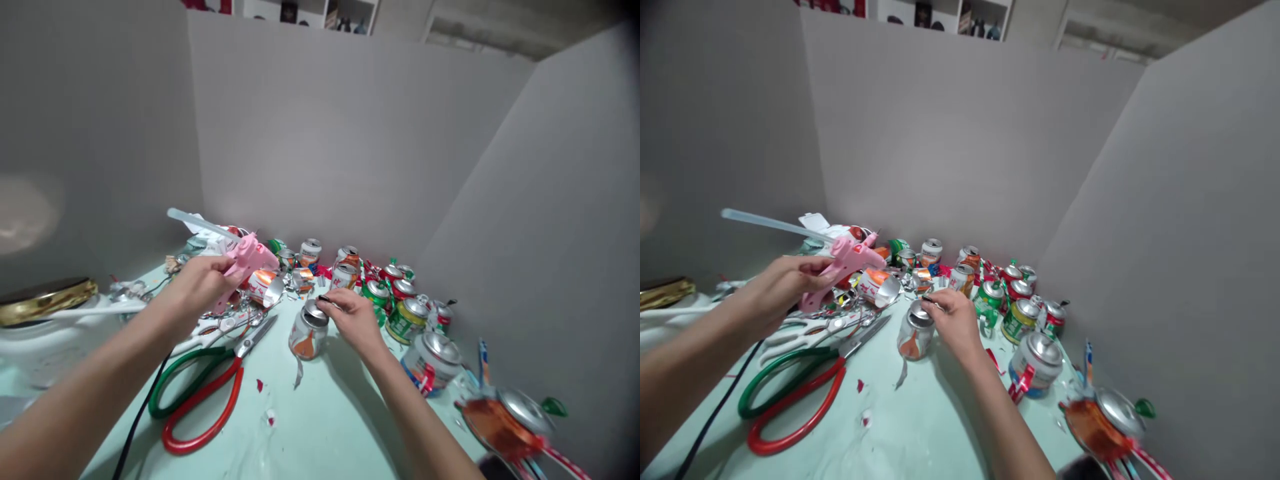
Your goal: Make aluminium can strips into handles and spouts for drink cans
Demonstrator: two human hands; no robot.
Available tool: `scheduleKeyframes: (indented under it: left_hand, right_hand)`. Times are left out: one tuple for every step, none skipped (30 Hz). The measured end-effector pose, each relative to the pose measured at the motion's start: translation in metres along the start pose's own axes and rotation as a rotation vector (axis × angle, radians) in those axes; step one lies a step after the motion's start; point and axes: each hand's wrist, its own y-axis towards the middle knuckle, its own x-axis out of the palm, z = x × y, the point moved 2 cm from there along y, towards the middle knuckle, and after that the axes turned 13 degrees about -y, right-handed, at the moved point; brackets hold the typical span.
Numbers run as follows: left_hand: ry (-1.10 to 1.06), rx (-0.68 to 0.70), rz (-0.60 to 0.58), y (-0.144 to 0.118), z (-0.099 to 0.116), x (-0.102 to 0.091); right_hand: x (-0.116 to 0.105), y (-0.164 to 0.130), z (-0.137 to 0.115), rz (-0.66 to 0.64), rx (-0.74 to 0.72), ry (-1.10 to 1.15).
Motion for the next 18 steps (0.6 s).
scheduleKeyframes:
  left_hand:
    - [-0.022,-0.003,-0.003,0.0,-0.002,-0.001]
    - [-0.049,-0.012,0.003,0.0,-0.004,-0.002]
    - [-0.077,-0.024,0.016,0.0,-0.005,-0.002]
    - [-0.1,-0.036,0.03,0.001,-0.006,-0.002]
    - [-0.122,-0.048,0.04,0.001,-0.007,-0.002]
    - [-0.145,-0.059,0.044,0.002,-0.007,-0.002]
    - [-0.167,-0.066,0.042,0.002,-0.007,-0.002]
    - [-0.189,-0.07,0.038,0.003,-0.007,-0.001]
    - [-0.206,-0.074,0.031,0.003,-0.006,-0.001]
    - [-0.218,-0.077,0.027,0.003,-0.005,-0.001]
    - [-0.224,-0.081,0.026,0.002,-0.005,0.0]
    - [-0.226,-0.084,0.025,0.002,-0.004,0.0]
    - [-0.225,-0.086,0.025,0.002,-0.004,0.0]
    - [-0.224,-0.087,0.025,0.002,-0.004,0.0]
    - [-0.223,-0.088,0.024,0.002,-0.005,0.0]
    - [-0.224,-0.089,0.022,0.002,-0.005,0.0]
    - [-0.225,-0.088,0.02,0.003,-0.006,0.0]
    - [-0.225,-0.084,0.019,0.003,-0.007,0.0]
  right_hand:
    - [0.001,-0.001,0.001,-0.005,-0.016,-0.024]
    - [0.002,-0.002,0.001,-0.007,-0.03,-0.045]
    - [0.002,-0.003,0.002,-0.007,-0.041,-0.063]
    - [0.003,-0.005,0.002,-0.006,-0.05,-0.078]
    - [0.004,-0.007,0.003,-0.005,-0.057,-0.091]
    - [0.004,-0.009,0.003,-0.002,-0.063,-0.102]
    - [0.005,-0.01,0.004,0.0,-0.067,-0.11]
    - [0.005,-0.012,0.004,0.002,-0.07,-0.116]
    - [0.006,-0.013,0.005,0.004,-0.073,-0.122]
    - [0.006,-0.014,0.005,0.006,-0.075,-0.128]
    - [0.006,-0.014,0.004,0.006,-0.077,-0.134]
    - [0.006,-0.014,0.004,0.003,-0.079,-0.139]
    - [0.006,-0.014,0.003,-0.002,-0.082,-0.143]
    - [0.006,-0.014,0.002,-0.01,-0.086,-0.145]
    - [0.005,-0.014,0.001,-0.02,-0.089,-0.147]
    - [0.005,-0.014,0.0,-0.03,-0.093,-0.147]
    - [0.004,-0.014,-0.001,-0.039,-0.095,-0.147]
    - [0.004,-0.013,-0.002,-0.048,-0.097,-0.147]
